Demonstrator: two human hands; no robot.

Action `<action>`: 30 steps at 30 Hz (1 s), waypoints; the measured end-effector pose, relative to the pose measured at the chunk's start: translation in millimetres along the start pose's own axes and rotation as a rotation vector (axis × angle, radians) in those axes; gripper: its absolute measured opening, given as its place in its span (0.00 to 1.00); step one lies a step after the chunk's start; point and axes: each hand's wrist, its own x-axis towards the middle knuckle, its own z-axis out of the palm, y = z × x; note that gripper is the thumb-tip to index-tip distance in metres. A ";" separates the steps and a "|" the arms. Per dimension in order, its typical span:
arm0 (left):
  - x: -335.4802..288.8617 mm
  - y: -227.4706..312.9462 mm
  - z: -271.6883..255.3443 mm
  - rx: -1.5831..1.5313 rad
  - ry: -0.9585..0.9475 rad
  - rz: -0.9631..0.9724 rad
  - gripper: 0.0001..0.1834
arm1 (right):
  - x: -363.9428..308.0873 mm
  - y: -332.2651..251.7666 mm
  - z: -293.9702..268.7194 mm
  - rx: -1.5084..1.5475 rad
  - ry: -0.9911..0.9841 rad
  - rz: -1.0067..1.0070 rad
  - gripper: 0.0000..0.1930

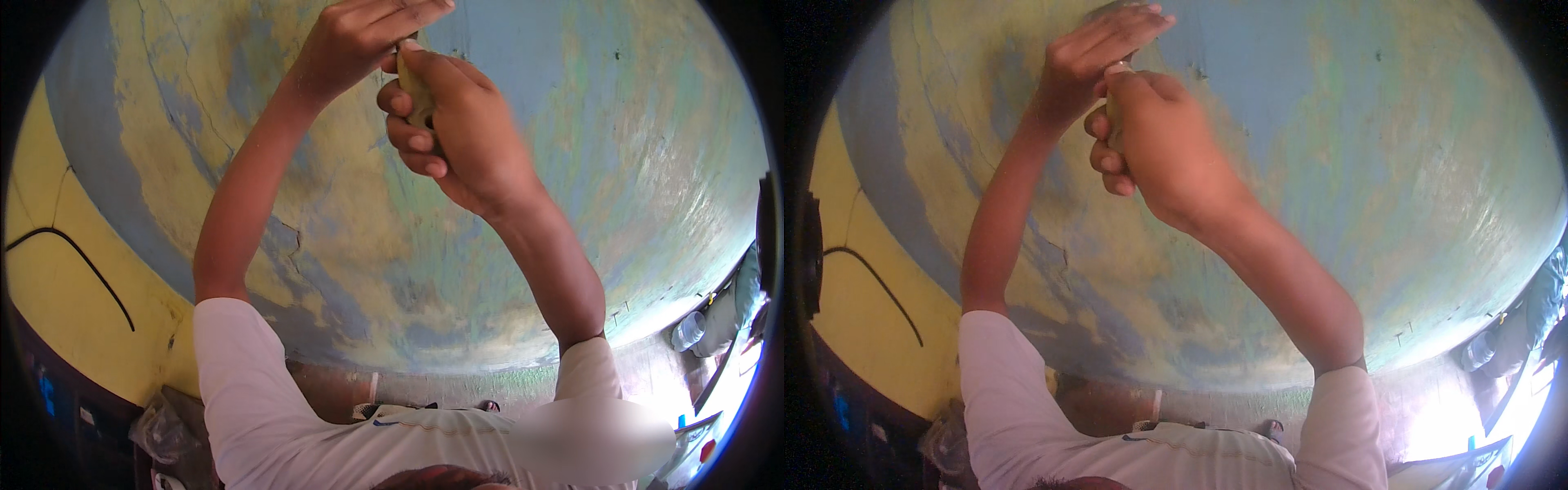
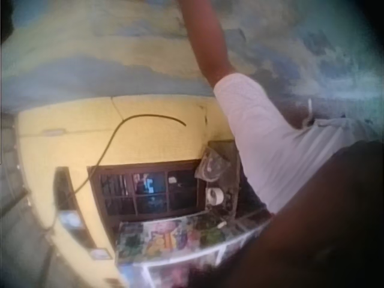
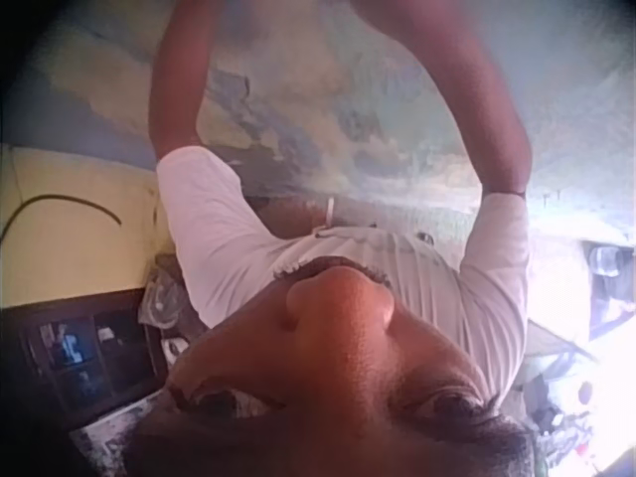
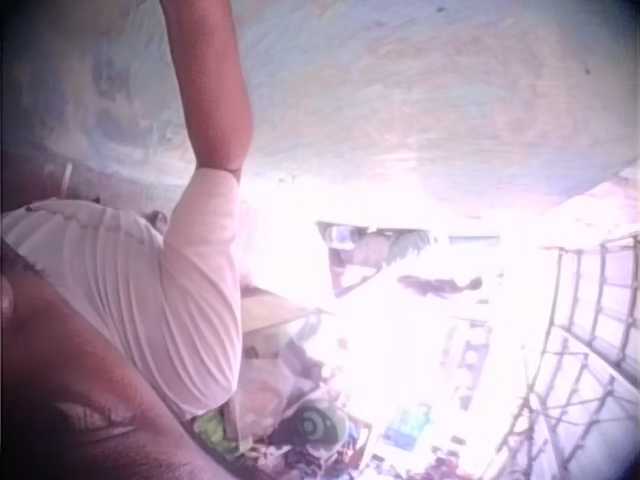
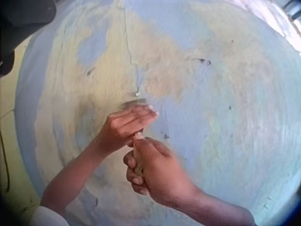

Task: The person uses a scraper to remove loose paint from a wall. They repeatedly scrape different sections of the wall, occasionally pausing to wipe the tool or adjust their position.

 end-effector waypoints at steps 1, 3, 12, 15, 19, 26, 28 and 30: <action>0.1 -2.0 1.1 -0.003 0.035 0.013 0.16 | 2.0 -0.6 -0.8 0.011 -0.061 -0.101 0.13; -0.5 -4.2 3.7 -0.023 0.068 0.012 0.16 | 5.9 -1.5 -2.5 0.026 -0.132 -0.206 0.14; 3.6 -11.4 1.3 0.041 0.022 0.011 0.16 | 17.6 -2.9 -1.9 -0.026 -0.089 -0.155 0.14; -4.2 -11.9 2.5 0.130 -0.037 0.078 0.16 | 13.1 3.9 -10.5 -0.150 -0.085 -0.238 0.16; -32.5 40.4 2.8 0.195 -0.069 0.204 0.24 | -43.9 46.7 -42.6 -0.282 -0.021 -0.097 0.17; -92.6 216.7 -50.9 -0.442 -0.305 0.154 0.22 | -159.8 120.4 -91.0 -0.403 0.108 0.227 0.13; -98.3 227.5 -54.4 -0.510 -0.273 0.132 0.21 | -165.9 122.6 -94.0 -0.274 0.195 0.328 0.15; -101.4 214.7 -44.8 -0.483 -0.224 0.065 0.21 | -163.7 118.1 -96.7 -0.199 0.207 0.305 0.16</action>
